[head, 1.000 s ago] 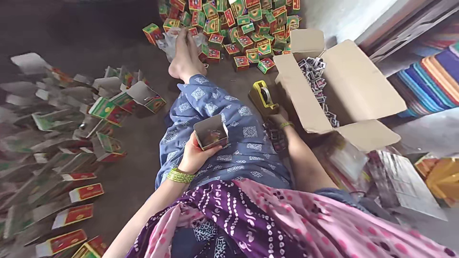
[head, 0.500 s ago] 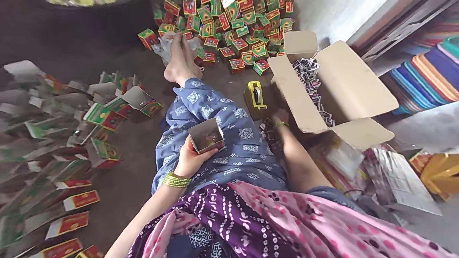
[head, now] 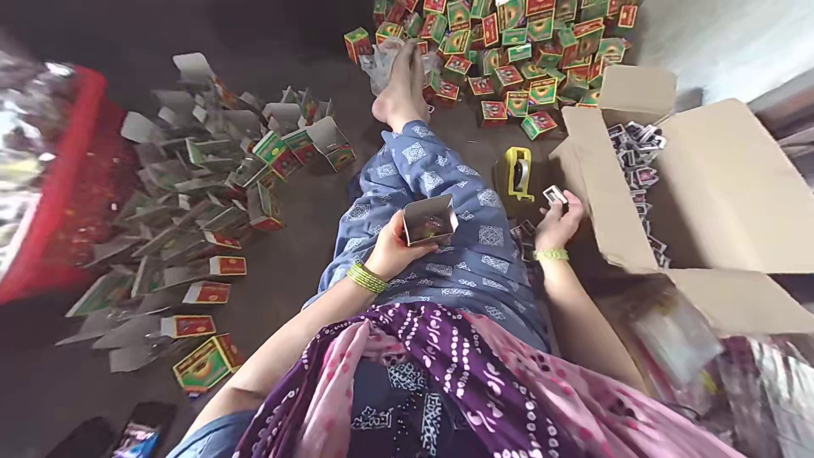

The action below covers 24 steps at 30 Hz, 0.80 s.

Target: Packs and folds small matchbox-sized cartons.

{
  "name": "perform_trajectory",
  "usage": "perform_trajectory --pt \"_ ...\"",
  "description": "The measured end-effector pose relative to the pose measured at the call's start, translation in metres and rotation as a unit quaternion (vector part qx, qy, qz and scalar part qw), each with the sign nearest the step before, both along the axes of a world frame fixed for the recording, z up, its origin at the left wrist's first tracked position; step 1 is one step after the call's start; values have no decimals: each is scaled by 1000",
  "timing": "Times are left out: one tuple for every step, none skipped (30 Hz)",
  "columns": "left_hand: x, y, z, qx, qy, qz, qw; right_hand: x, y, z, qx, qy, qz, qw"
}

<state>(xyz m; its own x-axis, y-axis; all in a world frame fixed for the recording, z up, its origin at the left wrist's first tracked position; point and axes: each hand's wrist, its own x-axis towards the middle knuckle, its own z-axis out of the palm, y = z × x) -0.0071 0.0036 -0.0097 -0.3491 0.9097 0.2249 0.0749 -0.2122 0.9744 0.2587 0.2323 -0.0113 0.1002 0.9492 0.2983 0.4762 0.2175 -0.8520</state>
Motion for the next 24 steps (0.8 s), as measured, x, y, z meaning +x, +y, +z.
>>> perform_trajectory --pt "0 1 -1 -4 -2 4 1000 -11 -17 9 43 37 55 997" --pt "0 2 -2 -6 -4 8 1000 -23 -37 22 79 65 114 988" --pt "0 2 -3 -9 -7 9 1000 -35 -58 38 101 82 176 976" --pt "0 2 -3 -12 -8 10 1000 -47 -80 54 111 93 235 961" --pt "0 3 -3 -13 -8 10 1000 -59 -99 68 118 85 289 946" --pt "0 2 -3 -12 -8 9 1000 -70 -113 77 131 61 328 933" --pt "0 1 -2 -12 -4 10 1000 -81 -125 81 143 28 358 922" --pt "1 0 -2 -9 1 11 1000 -91 -134 83 156 -13 373 914" --pt "1 -2 -2 -5 12 14 1000 -101 -142 84 169 -56 381 907" --pt "1 -3 -1 -5 27 18 999 -109 -147 83 181 -93 385 900" --pt "0 -4 -2 -4 41 23 999 -115 -151 82 186 -122 392 893" --pt "-1 -5 -2 -5 58 27 998 -120 -154 81 191 -148 398 885" --pt "-2 -6 -3 -9 70 29 997 -122 -157 80 201 -174 402 876" --pt "-2 -7 -3 -13 79 28 996 -122 -159 80 214 -198 405 866" --pt "-3 -7 -3 -18 88 26 996 -122 -161 80 227 -222 412 854" --pt "-3 -7 -3 -22 98 26 995 -121 -161 80 234 -249 422 840" --pt "-2 -6 -3 -28 105 27 994 -120 -161 80 232 -276 437 824" --pt "-2 -5 -4 -32 108 29 993 -119 -162 81 224 -302 455 807" --pt "-1 -4 -5 -37 106 26 993 -118 -162 82 212 -328 471 791" --pt "-1 -4 -4 -41 103 18 994 -117 -163 84 203 -349 481 778" --pt "-1 -4 -4 -45 105 13 993 -117 -163 84 199 -358 483 774" --pt "-1 -4 -3 -46 111 13 993 -115 -162 84 204 -345 476 783" --pt "-1 -4 -2 -42 115 18 992 -113 -160 82 222 -307 459 803" --pt "-1 -5 0 -33 111 26 993 -111 -157 80 245 -252 436 829"
